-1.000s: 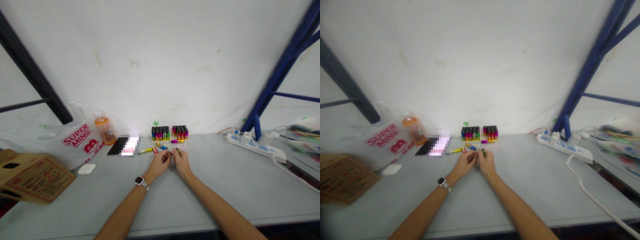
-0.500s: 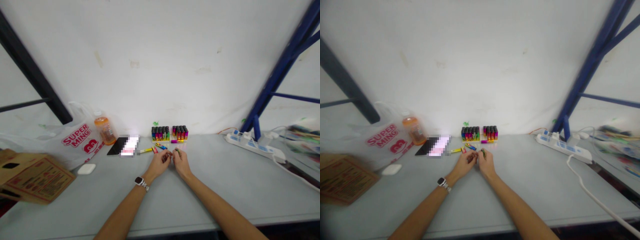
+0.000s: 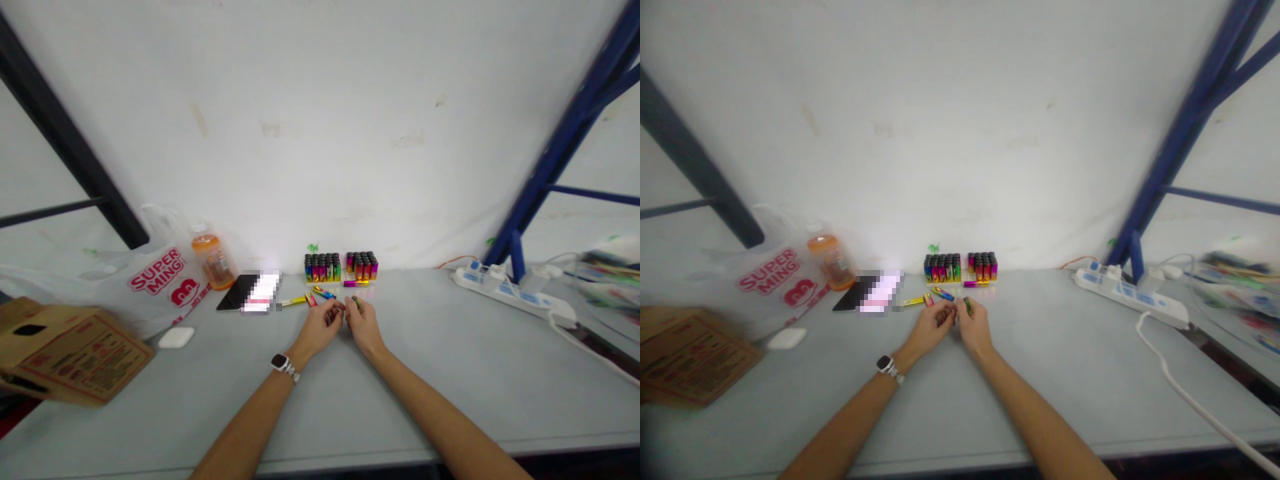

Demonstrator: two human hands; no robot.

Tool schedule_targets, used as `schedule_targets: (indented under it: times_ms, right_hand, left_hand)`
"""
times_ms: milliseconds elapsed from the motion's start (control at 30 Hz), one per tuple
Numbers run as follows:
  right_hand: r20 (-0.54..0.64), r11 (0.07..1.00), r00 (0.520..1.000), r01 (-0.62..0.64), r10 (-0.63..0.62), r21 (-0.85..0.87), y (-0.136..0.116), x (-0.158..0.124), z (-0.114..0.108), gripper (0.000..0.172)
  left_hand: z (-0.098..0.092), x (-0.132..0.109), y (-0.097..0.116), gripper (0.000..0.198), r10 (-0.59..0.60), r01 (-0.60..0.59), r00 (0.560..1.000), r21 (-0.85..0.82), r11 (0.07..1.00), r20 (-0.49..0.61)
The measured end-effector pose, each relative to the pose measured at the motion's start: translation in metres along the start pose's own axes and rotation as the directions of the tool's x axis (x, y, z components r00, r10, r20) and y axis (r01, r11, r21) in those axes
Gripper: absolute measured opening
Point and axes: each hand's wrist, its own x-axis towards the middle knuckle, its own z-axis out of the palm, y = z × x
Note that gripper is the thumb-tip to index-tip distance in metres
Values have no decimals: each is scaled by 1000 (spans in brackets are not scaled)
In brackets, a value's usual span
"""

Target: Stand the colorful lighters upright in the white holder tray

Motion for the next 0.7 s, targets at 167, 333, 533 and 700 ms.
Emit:
schedule_targets:
  times_ms: [167, 333, 533, 700]
  right_hand:
    - [49, 990, 998, -56, 50, 132, -4, -1, 1, 44]
    - [41, 940, 993, -117, 110, 321, -4, -3, 2, 49]
    - [21, 924, 985, -167, 170, 344, 0, 1, 2, 55]
    - [-5, 921, 984, -165, 178, 352, -1, 2, 2, 54]
  left_hand:
    - [-2, 6, 14, 19, 121, -110, 972, 65, 992, -200]
    - [4, 16, 22, 20, 339, -300, 930, 244, 922, -140]
    - [8, 20, 19, 23, 440, -377, 891, 358, 854, -110]
    - [9, 23, 20, 18, 426, -371, 897, 324, 870, -116]
